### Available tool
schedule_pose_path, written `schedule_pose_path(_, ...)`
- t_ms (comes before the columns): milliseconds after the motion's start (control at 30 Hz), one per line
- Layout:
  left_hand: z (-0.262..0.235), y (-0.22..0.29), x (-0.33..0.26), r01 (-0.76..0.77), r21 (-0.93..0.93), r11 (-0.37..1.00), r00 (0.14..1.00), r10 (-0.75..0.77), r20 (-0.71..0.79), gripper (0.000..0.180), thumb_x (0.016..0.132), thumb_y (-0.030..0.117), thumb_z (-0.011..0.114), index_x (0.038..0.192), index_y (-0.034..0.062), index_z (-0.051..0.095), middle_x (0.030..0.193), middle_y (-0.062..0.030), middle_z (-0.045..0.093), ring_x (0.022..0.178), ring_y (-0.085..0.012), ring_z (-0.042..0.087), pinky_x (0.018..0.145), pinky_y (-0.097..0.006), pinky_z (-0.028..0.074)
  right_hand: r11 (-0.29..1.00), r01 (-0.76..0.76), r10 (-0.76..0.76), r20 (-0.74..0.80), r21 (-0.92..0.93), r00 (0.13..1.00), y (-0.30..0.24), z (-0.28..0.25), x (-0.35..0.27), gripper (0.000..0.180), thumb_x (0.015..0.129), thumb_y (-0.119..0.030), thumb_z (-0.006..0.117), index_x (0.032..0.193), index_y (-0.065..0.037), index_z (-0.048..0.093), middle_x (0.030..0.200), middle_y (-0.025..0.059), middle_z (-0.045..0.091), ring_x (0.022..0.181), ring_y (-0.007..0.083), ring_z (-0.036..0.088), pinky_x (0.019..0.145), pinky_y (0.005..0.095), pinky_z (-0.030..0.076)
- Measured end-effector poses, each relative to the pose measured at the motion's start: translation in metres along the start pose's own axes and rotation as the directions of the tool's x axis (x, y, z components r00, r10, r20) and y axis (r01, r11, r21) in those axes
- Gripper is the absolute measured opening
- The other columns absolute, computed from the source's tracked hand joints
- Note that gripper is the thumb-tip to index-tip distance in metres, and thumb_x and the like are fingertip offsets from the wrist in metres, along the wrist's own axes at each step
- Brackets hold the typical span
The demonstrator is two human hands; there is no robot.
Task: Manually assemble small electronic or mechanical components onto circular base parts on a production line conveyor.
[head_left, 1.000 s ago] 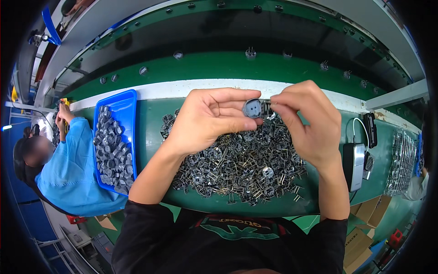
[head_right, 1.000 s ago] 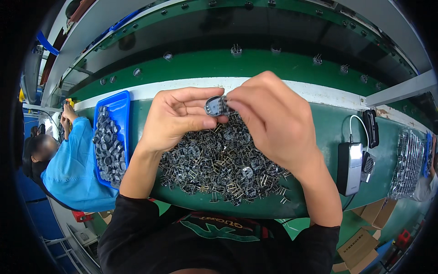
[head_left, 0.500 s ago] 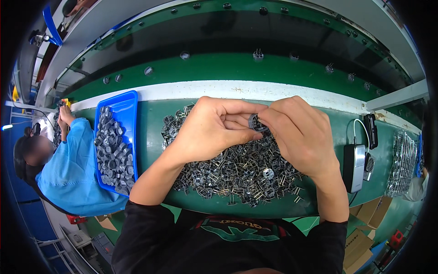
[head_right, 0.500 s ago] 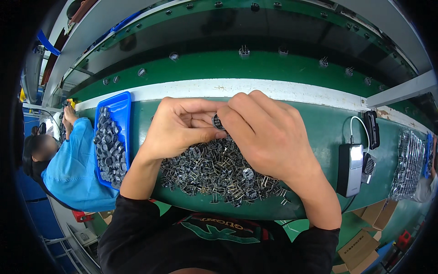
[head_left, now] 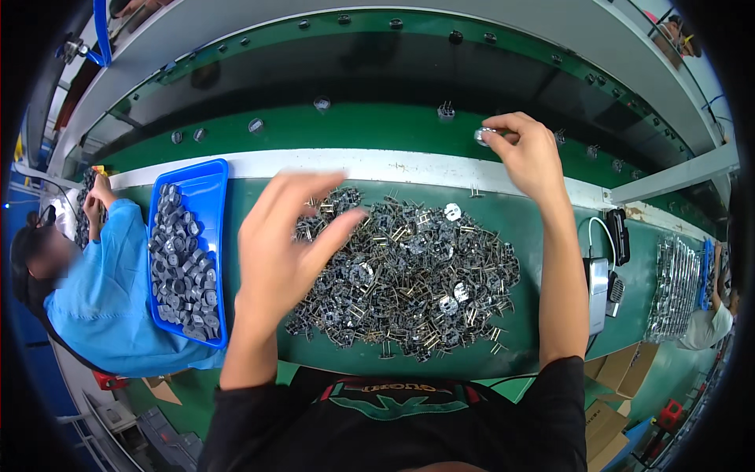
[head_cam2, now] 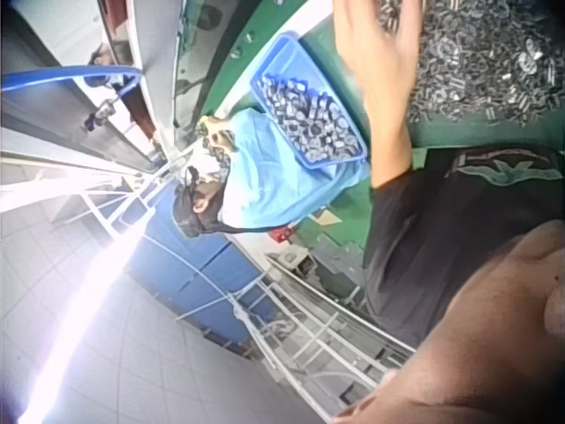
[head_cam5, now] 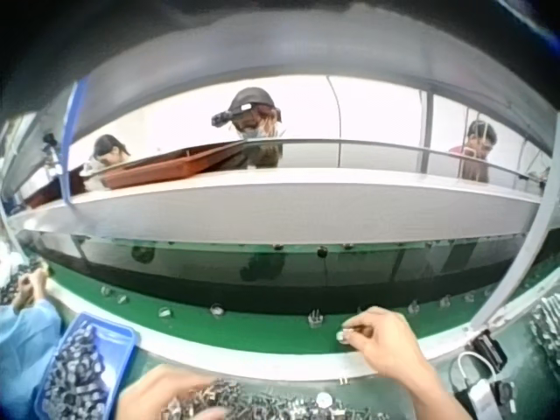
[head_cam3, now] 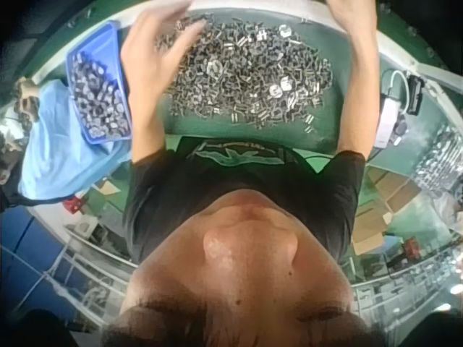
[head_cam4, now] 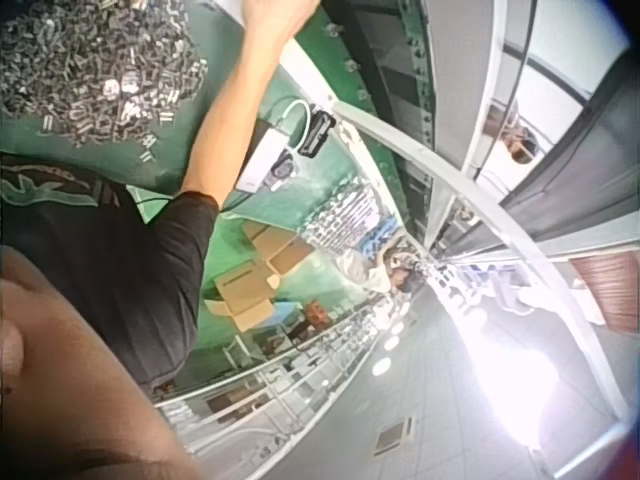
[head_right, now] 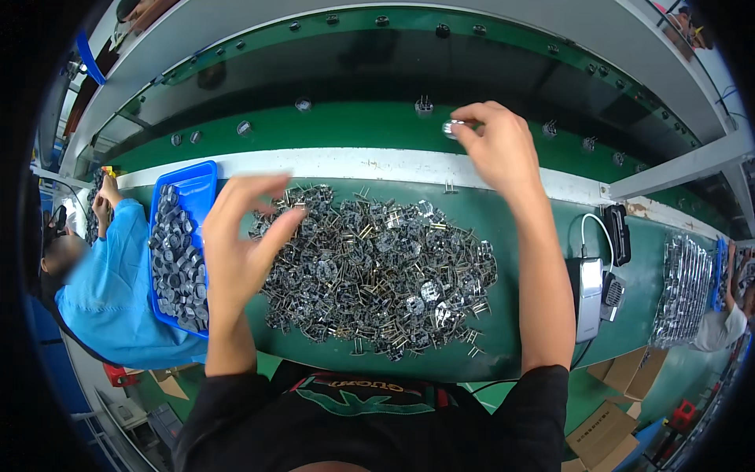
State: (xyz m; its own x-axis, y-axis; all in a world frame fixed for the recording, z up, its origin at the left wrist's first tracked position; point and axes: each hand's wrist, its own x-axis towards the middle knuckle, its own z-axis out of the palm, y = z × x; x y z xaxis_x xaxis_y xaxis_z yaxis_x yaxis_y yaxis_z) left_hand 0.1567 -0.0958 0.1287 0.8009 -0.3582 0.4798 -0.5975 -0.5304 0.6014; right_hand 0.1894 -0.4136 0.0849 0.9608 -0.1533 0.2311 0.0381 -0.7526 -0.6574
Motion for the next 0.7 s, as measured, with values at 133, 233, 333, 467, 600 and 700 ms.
schedule_pose_path(133,-0.03,-0.029,-0.109,0.186,0.228,0.956,0.972,-0.144,-0.188,0.06,0.076,0.027,0.084,0.124,-0.001,0.064,0.13,-0.0212,0.06,0.12,-0.0374,0.057,0.104,-0.046,0.044,0.994,-0.103,0.106,0.126,-0.029,0.986,0.023,0.003,0.038,0.027,0.085,-0.019,0.073,0.104,-0.001,0.075,0.1,0.0159,0.074,0.087,0.0272,0.071,0.08,0.0378,0.053)
schedule_pose_path(233,-0.033,-0.034,-0.162,0.358,0.278,0.891,0.929,-0.312,-0.197,0.09,0.073,0.048,0.084,0.14,-0.0025,0.051,0.145,-0.0243,0.048,0.134,-0.041,0.046,0.112,-0.051,0.036,0.997,0.079,-0.074,0.189,-0.016,0.979,0.014,0.025,0.068,0.027,0.087,-0.022,0.069,0.105,-0.002,0.074,0.101,0.0152,0.075,0.093,0.029,0.071,0.083,0.0382,0.053)
schedule_pose_path(333,-0.027,-0.03,-0.185,0.415,0.376,0.829,0.902,-0.428,-0.054,0.14,0.056,0.077,0.081,0.155,-0.0053,0.026,0.16,-0.0282,0.026,0.148,-0.0428,0.028,0.119,-0.052,0.024,0.963,0.221,-0.159,0.341,-0.151,0.927,-0.001,0.056,0.095,0.028,0.09,-0.025,0.065,0.106,-0.004,0.074,0.103,0.0137,0.075,0.098,0.0316,0.07,0.087,0.0397,0.053)
schedule_pose_path(467,-0.007,-0.023,-0.176,0.298,0.41,0.862,0.911,-0.386,0.148,0.151,0.05,0.076,0.084,0.158,-0.0039,0.014,0.159,-0.0359,0.017,0.148,-0.0522,0.021,0.118,-0.058,0.024,0.778,0.516,-0.367,0.407,-0.359,0.836,0.011,0.092,0.112,0.033,0.093,-0.029,0.063,0.114,-0.004,0.071,0.11,0.0159,0.071,0.101,0.0345,0.067,0.092,0.0406,0.052)
schedule_pose_path(600,0.005,-0.025,-0.161,0.331,0.314,0.89,0.908,-0.391,0.152,0.153,0.05,0.074,0.086,0.158,-0.0041,0.012,0.158,-0.0387,0.013,0.147,-0.0538,0.021,0.118,-0.06,0.022,0.892,0.322,-0.288,0.151,-0.316,0.946,-0.005,0.059,0.081,0.033,0.093,-0.029,0.065,0.109,-0.001,0.071,0.104,0.0186,0.071,0.095,0.0366,0.069,0.085,0.042,0.054)
schedule_pose_path(700,0.003,-0.03,-0.159,0.322,0.324,0.89,0.913,-0.382,0.143,0.153,0.051,0.076,0.084,0.158,-0.0049,0.011,0.158,-0.0385,0.013,0.147,-0.0542,0.019,0.117,-0.061,0.019,0.868,0.047,0.137,0.329,-0.495,0.934,-0.028,0.024,0.044,0.044,0.089,-0.043,0.069,0.082,0.0,0.071,0.074,0.0197,0.069,0.078,0.0372,0.069,0.073,0.0441,0.053)
